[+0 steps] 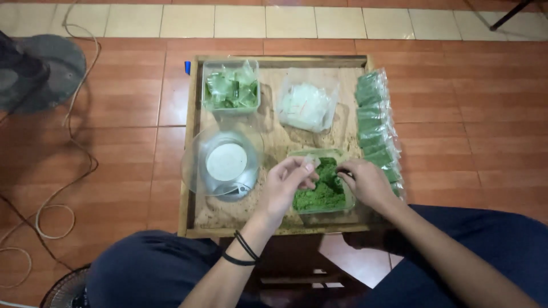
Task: Manually filling small plastic bags with green herbs and organizing them on a tray.
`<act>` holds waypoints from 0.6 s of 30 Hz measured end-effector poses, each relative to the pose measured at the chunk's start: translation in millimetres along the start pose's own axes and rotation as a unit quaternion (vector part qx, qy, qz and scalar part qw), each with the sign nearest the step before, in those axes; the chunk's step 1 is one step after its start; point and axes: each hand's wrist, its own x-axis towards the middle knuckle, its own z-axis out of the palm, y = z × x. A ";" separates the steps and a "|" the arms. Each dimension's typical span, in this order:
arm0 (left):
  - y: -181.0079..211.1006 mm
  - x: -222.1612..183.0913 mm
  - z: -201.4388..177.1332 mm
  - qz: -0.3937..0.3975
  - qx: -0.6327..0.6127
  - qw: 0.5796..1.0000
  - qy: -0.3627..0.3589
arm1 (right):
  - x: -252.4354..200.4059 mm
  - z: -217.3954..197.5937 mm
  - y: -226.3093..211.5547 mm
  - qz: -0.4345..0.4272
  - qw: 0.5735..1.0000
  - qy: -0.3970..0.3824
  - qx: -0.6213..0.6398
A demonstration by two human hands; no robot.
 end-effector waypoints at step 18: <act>8.9 -6.8 6.7 0.037 0.105 0.993 0.039 | 40.5 80.4 25.7 -0.117 0.962 0.093 -0.228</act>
